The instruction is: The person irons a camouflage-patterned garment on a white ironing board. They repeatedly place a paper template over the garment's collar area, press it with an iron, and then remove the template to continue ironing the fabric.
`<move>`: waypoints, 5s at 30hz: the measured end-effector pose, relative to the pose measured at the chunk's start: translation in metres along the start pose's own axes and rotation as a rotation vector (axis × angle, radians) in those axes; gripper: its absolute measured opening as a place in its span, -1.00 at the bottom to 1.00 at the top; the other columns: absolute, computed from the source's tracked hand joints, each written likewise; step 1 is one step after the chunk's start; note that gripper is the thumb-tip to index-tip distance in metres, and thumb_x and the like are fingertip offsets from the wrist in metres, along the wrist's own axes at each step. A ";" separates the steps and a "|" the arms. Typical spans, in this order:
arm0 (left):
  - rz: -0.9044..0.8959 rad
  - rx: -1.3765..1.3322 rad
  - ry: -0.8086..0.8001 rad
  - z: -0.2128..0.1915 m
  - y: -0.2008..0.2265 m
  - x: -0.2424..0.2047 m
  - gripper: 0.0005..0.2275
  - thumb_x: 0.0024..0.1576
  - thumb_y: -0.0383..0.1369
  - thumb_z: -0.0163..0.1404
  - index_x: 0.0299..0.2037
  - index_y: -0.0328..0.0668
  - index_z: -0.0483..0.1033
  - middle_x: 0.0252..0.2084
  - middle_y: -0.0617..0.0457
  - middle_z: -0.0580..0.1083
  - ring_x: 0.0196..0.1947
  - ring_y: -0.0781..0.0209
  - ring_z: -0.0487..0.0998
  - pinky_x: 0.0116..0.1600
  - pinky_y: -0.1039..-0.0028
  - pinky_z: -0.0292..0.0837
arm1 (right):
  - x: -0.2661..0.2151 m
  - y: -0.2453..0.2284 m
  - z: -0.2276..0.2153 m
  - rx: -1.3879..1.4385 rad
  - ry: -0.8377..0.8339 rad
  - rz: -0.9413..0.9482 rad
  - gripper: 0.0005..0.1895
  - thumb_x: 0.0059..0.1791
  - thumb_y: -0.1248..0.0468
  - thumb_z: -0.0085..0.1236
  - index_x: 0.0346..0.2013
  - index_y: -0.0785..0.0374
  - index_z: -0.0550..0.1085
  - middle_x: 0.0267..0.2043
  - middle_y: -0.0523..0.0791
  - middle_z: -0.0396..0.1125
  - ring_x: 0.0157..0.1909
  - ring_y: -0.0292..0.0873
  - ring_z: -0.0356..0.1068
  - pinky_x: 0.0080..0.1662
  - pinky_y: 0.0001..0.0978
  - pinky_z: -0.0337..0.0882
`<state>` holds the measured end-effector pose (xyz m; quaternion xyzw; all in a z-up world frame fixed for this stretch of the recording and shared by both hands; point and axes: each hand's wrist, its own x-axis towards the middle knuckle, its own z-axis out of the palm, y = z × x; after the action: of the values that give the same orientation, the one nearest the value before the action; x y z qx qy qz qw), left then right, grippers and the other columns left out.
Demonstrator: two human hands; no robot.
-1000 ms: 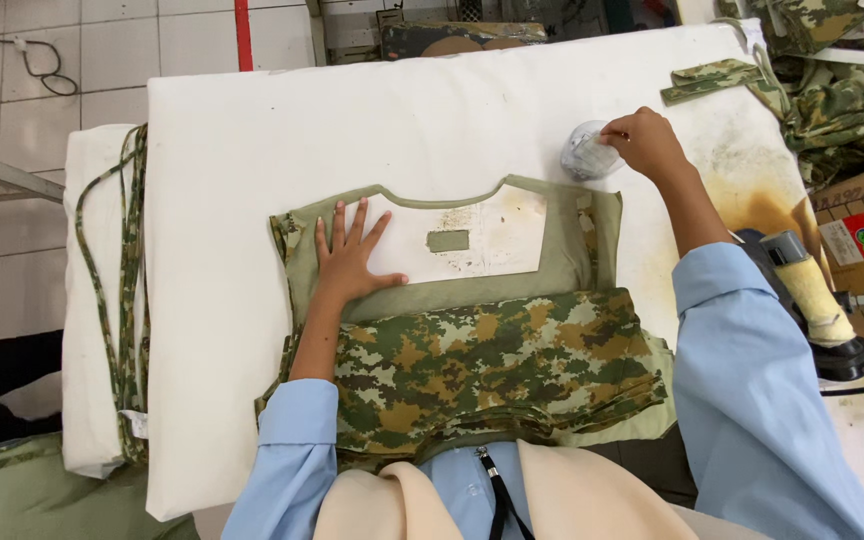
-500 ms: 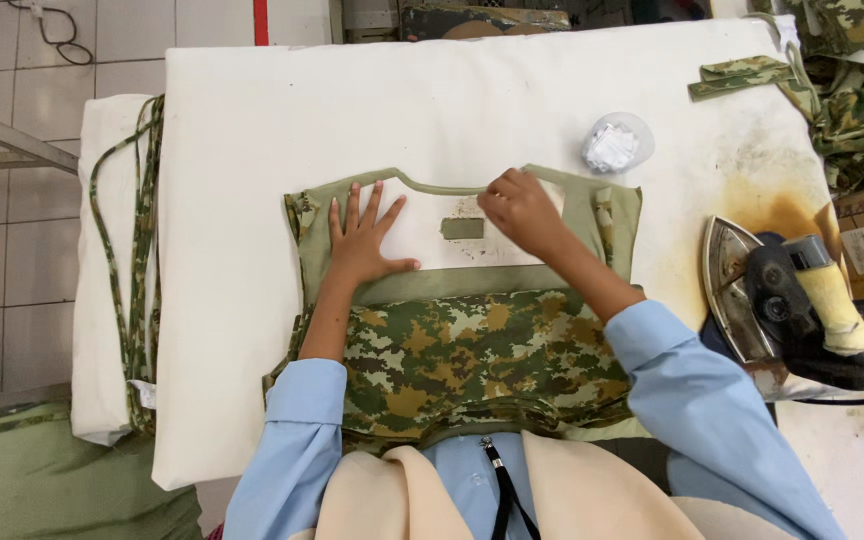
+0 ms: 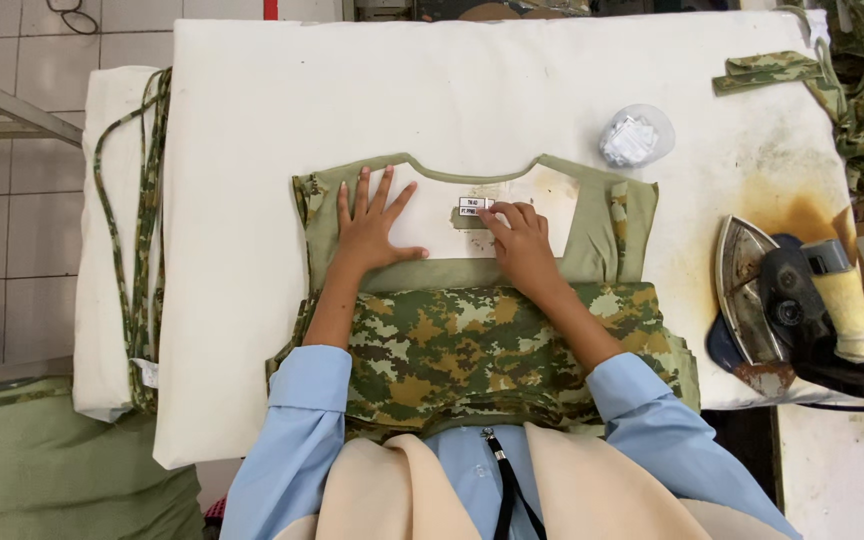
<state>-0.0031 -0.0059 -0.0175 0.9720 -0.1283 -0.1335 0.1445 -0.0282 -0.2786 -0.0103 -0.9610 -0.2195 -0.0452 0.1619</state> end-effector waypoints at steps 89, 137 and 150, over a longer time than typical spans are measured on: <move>-0.022 -0.059 -0.009 0.002 -0.002 0.001 0.05 -0.28 0.44 -0.03 0.46 0.39 -0.18 0.54 0.14 -0.33 0.49 -0.08 -0.50 0.42 -0.12 -0.67 | 0.067 0.005 -0.119 -0.098 -0.476 -0.067 -0.35 -0.09 -0.38 -0.05 -0.07 0.05 0.41 -0.34 0.08 0.46 -0.23 0.14 0.50 -0.16 -0.09 0.50; 0.163 -0.712 0.933 -0.041 -0.087 -0.122 -0.83 0.25 -0.38 0.06 -0.09 -0.36 0.52 -0.24 -0.05 0.48 -0.22 0.16 0.49 -0.15 0.48 0.48 | -0.187 0.184 -0.166 -0.435 0.657 0.225 -0.63 0.17 0.26 0.31 -0.03 0.53 0.36 -0.12 0.13 0.19 -0.11 0.08 0.17 -0.07 -0.13 0.26; -1.099 0.006 0.520 0.048 -0.162 -0.298 -0.58 0.10 -0.08 0.22 -0.03 -0.21 0.42 0.08 -0.31 0.33 0.08 -0.38 0.19 0.03 -0.17 -0.03 | -0.182 0.012 -0.059 0.194 -0.308 -0.249 -0.67 -0.10 -0.10 0.21 -0.27 -0.04 0.37 -0.04 -0.14 0.17 0.06 -0.05 0.11 0.08 -0.15 0.07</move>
<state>-0.2612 0.2178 -0.0465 0.8971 0.4314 0.0538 0.0785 -0.1881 -0.3824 0.0128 -0.9020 -0.3620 0.1039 0.2112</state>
